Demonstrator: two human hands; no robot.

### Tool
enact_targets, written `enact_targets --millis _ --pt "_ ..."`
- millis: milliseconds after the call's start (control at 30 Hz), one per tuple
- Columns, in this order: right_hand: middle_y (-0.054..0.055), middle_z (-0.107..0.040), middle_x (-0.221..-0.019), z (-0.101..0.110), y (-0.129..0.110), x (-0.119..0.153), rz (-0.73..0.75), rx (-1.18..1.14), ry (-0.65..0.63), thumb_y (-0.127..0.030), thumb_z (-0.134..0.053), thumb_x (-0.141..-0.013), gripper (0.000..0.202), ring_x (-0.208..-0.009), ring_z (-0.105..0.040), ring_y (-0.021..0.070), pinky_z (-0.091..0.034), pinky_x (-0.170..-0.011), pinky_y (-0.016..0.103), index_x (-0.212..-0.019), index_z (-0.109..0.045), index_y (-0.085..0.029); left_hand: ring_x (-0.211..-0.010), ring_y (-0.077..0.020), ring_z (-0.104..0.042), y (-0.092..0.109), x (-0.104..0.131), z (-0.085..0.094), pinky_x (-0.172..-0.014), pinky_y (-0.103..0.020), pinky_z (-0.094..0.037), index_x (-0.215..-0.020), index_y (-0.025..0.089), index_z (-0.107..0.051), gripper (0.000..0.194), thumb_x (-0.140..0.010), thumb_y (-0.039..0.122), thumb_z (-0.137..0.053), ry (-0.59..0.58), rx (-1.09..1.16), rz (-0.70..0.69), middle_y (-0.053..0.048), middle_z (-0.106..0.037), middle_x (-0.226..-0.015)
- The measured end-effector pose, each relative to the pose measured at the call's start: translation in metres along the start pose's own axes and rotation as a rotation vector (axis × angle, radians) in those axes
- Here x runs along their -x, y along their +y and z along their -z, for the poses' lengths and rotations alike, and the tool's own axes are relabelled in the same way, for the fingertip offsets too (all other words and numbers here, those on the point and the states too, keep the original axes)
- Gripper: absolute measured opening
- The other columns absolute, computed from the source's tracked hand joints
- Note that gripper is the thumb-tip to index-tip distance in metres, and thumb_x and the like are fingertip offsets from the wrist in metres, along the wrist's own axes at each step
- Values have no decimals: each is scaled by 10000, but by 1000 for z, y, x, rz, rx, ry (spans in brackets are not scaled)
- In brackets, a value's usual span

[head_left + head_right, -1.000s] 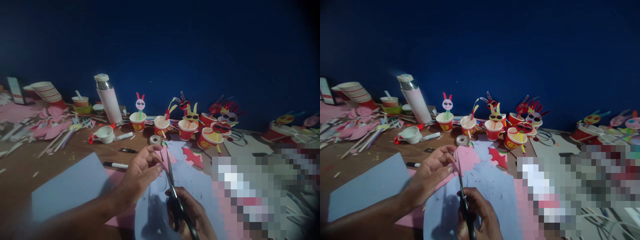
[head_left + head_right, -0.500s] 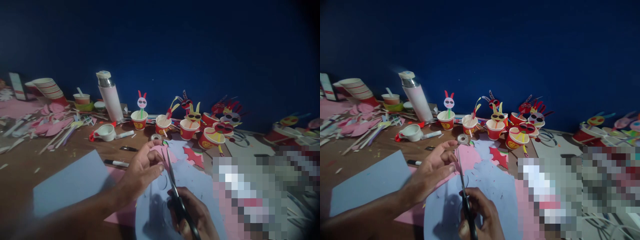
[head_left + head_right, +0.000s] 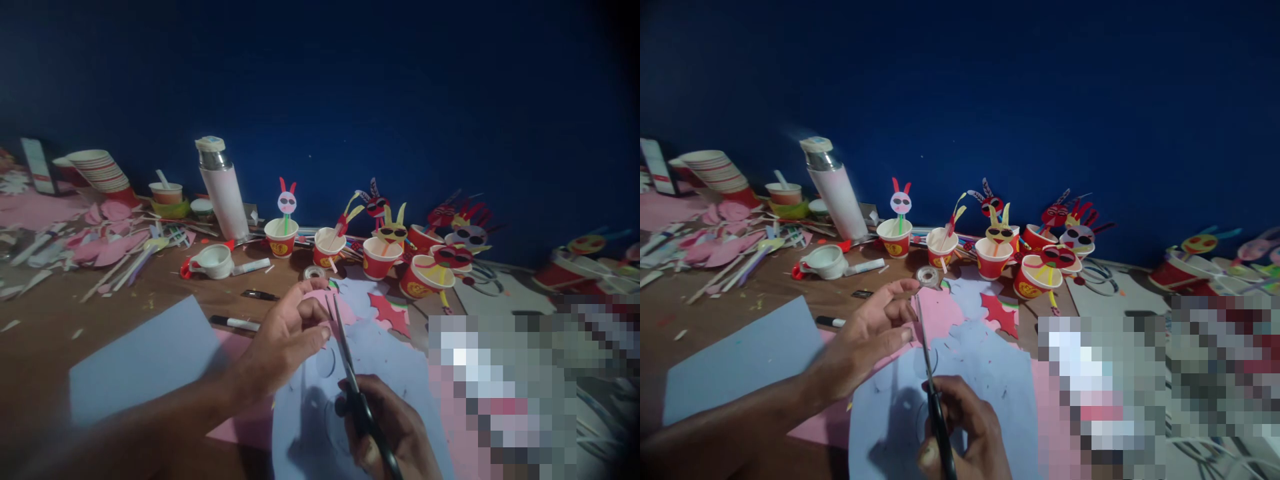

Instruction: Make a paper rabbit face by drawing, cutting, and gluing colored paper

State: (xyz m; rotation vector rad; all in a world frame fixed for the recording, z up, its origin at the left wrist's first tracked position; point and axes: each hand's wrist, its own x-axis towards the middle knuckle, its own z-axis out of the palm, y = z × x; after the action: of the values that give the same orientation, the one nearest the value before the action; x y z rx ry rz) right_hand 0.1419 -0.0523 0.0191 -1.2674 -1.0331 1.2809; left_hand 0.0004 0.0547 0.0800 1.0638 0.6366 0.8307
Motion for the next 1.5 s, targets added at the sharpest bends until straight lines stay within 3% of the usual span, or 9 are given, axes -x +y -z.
enact_targets --millis 200,867,967,1067,1200,1300,1333,1500 --pt "29 -545 -615 -3 -1 0 12 -18 25 -602 -632 -624 528 -452 -368 88 -245 -370 200 -926 -599 -170 -731 -139 -528 -2 0 1 -671 -264 -401 -1174 223 -405 452 -767 170 -595 18 -2 20 -11 -557 -812" --pt "0 -566 -582 2 -12 4 -56 -62 58 -550 -685 -602 498 -397 -402 83 -328 -376 206 -941 -619 -191 -705 -124 -512 -3 -2 1 -646 -239 -397 -1169 215 -415 426 -780 182 -586 12 -37 -40 14 -529 -751" --pt "27 -621 -637 18 -13 10 14 166 176 -549 -636 -654 450 -471 -501 131 -416 -444 240 -943 -629 -204 -665 -114 -500 -2 -2 1 -630 -236 -395 -1175 206 -399 435 -782 207 -587 9 -103 -79 23 -522 -733" --pt "17 -619 -601 45 -8 24 51 628 342 -510 -627 -675 413 -484 -545 162 -435 -450 249 -985 -643 -238 -680 -119 -509 -1 0 -2 -658 -247 -401 -1172 196 -398 421 -792 221 -577 40 -188 -96 17 -534 -745" --pt "50 -679 -704 90 8 48 20 885 456 -484 -558 -735 437 -594 -637 230 -477 -503 292 -1113 -599 -269 -693 -119 -504 -1 3 -6 -646 -236 -390 -1162 201 -415 395 -799 214 -568 80 -258 -94 15 -540 -764" --pt "64 -723 -830 118 22 62 -54 1148 421 -424 -512 -778 500 -609 -676 241 -479 -438 285 -1248 -484 -257 -654 -111 -484 -3 3 -8 -596 -227 -369 -1144 198 -444 386 -787 218 -586 98 -276 -92 11 -546 -761" --pt "70 -725 -856 124 25 65 -53 1215 406 -419 -506 -786 495 -664 -687 252 -501 -480 298 -1249 -481 -245 -643 -109 -479 -3 2 -9 -582 -226 -362 -1136 193 -454 380 -782 217 -591 108 -284 -96 8 -548 -759" --pt "82 -714 -880 127 23 65 -57 1450 315 -395 -423 -842 362 -712 -683 259 -519 -559 339 -1134 -562 -233 -605 -100 -461 -4 1 -8 -552 -225 -350 -1173 194 -420 399 -802 217 -565 83 -307 -93 10 -537 -760"
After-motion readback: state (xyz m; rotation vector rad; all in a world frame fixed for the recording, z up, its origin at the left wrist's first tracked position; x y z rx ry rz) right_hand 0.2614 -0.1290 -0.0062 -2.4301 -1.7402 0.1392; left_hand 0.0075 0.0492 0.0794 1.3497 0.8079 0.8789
